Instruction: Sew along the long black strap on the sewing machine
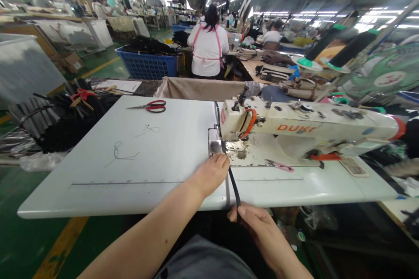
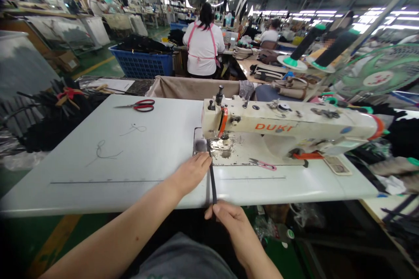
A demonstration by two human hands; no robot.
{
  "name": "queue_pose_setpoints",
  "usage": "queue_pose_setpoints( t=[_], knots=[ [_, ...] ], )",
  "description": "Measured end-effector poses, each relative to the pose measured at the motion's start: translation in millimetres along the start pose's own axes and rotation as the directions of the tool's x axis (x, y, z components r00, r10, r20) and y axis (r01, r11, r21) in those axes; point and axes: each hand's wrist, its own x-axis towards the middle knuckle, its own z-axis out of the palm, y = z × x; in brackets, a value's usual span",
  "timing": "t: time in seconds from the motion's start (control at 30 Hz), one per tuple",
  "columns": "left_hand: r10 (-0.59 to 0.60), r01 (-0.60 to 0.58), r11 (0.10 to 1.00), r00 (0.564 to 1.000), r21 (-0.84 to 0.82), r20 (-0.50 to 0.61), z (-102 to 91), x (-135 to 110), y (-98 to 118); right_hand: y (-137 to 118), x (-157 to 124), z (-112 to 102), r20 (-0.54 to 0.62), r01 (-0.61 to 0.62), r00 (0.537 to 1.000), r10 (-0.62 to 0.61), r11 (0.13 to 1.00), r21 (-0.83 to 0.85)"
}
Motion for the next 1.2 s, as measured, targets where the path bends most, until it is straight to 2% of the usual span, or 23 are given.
queue_pose_setpoints(
  t=[0.17, 0.53, 0.67, 0.77, 0.87, 0.97, 1.03, 1.13, 1.2],
  knots=[
    [-0.016, 0.016, 0.999, 1.000, -0.036, 0.012, 1.9, -2, 0, 3, -6, -2, 0.020, 0.016, 1.000, -0.014, 0.997, -0.073],
    [-0.089, 0.085, 0.993, 0.995, -0.076, -0.049, 19.4, 0, -2, 26, 0, -11, 0.071, 0.052, 0.996, -0.050, 0.998, -0.032],
    [-0.062, 0.060, 0.998, 0.995, -0.025, -0.072, 19.7, -3, -2, 27, -2, -12, 0.130, 0.097, 0.987, -0.098, 0.995, 0.013],
    [-0.017, 0.017, 1.000, 0.997, -0.001, -0.070, 16.2, -4, -2, 27, -6, -13, 0.162, 0.100, 0.980, -0.117, 0.989, 0.108],
    [-0.005, 0.005, 1.000, 0.999, -0.005, -0.047, 12.2, -4, -2, 24, -7, -15, 0.177, 0.159, 0.966, -0.190, 0.972, 0.175],
    [-0.018, 0.017, 1.000, 0.999, -0.015, -0.030, 9.4, -2, -1, 19, -4, -16, 0.191, 0.256, 0.944, -0.268, 0.963, 0.084],
    [-0.026, 0.026, 0.999, 0.999, -0.018, -0.025, 7.9, -2, -1, 18, -1, -16, 0.162, 0.274, 0.950, -0.267, 0.961, -0.021],
    [-0.031, 0.031, 0.999, 0.999, -0.021, -0.009, 5.4, -1, 0, 19, 3, -14, 0.069, 0.192, 0.980, -0.187, 0.979, -0.072],
    [-0.033, 0.033, 0.999, 0.999, -0.017, 0.006, 4.0, 0, 1, 21, 4, -11, 0.048, 0.081, 0.995, -0.083, 0.996, 0.039]
  ],
)
